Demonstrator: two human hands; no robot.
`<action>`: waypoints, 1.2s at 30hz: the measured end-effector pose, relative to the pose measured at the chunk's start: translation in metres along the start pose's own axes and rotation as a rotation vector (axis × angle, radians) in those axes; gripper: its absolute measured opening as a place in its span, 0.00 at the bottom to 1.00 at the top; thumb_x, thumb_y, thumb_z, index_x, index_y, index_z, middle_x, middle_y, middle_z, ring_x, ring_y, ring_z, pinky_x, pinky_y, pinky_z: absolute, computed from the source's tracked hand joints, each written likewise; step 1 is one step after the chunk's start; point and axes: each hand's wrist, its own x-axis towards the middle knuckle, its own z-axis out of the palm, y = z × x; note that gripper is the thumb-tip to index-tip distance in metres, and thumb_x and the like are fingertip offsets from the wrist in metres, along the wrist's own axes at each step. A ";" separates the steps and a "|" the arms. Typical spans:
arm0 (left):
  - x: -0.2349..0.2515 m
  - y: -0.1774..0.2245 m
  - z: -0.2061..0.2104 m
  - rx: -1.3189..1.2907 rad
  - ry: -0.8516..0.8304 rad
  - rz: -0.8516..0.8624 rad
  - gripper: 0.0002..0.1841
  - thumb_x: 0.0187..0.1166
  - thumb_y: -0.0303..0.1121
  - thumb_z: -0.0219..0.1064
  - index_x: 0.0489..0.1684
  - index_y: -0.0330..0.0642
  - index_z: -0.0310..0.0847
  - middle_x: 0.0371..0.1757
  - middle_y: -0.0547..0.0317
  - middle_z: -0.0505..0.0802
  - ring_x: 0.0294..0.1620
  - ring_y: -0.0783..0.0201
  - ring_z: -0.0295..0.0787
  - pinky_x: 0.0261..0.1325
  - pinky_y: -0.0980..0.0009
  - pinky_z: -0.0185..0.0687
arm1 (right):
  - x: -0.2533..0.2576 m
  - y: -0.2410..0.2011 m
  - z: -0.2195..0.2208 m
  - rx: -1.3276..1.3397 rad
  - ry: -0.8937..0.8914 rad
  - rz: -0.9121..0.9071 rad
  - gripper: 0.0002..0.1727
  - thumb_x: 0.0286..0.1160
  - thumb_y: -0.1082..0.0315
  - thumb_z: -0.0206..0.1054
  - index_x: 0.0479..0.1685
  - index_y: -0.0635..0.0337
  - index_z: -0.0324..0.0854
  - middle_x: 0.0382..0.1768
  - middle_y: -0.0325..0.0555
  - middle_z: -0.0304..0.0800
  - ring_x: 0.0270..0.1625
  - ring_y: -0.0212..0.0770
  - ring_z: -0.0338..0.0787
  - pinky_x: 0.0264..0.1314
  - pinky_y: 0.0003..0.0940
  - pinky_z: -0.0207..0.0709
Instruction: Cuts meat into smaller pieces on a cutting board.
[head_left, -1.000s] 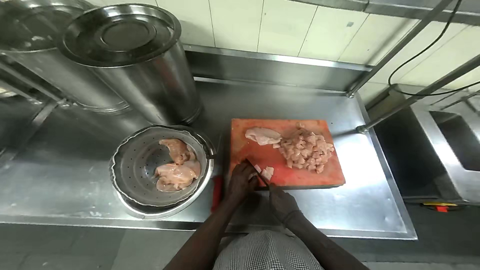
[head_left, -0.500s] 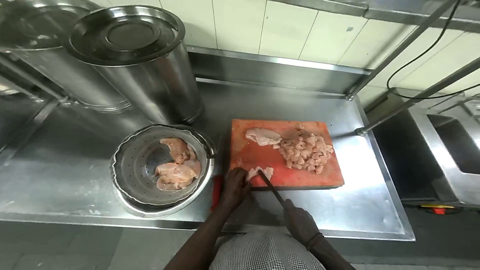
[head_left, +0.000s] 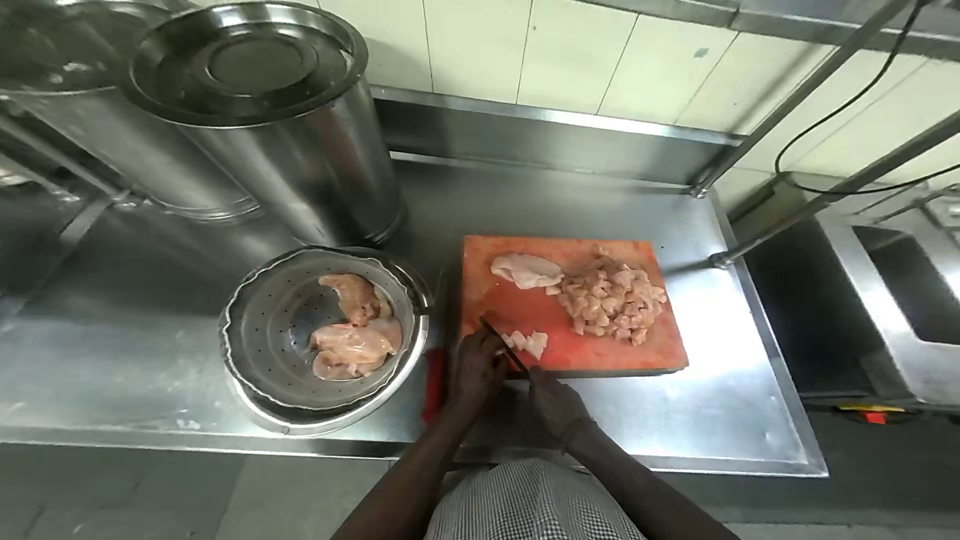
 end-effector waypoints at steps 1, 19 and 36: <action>0.001 0.000 0.000 0.012 -0.004 -0.003 0.06 0.71 0.28 0.75 0.41 0.37 0.91 0.46 0.44 0.92 0.50 0.45 0.90 0.58 0.48 0.85 | 0.004 -0.001 0.001 0.005 0.007 -0.006 0.20 0.91 0.62 0.49 0.76 0.58 0.67 0.52 0.59 0.91 0.56 0.61 0.93 0.57 0.56 0.84; 0.037 0.053 -0.001 0.107 -0.410 -0.372 0.26 0.77 0.43 0.75 0.72 0.40 0.82 0.71 0.37 0.84 0.70 0.42 0.83 0.73 0.47 0.80 | -0.070 0.180 0.085 1.272 0.496 0.275 0.13 0.90 0.65 0.54 0.59 0.64 0.74 0.19 0.43 0.75 0.13 0.40 0.77 0.16 0.39 0.79; 0.134 0.164 0.070 0.229 -0.533 0.310 0.27 0.83 0.34 0.67 0.83 0.45 0.74 0.90 0.45 0.69 0.92 0.42 0.58 0.92 0.46 0.54 | -0.064 0.181 0.104 1.423 0.742 0.287 0.13 0.87 0.62 0.55 0.53 0.63 0.77 0.14 0.42 0.76 0.11 0.41 0.79 0.14 0.41 0.81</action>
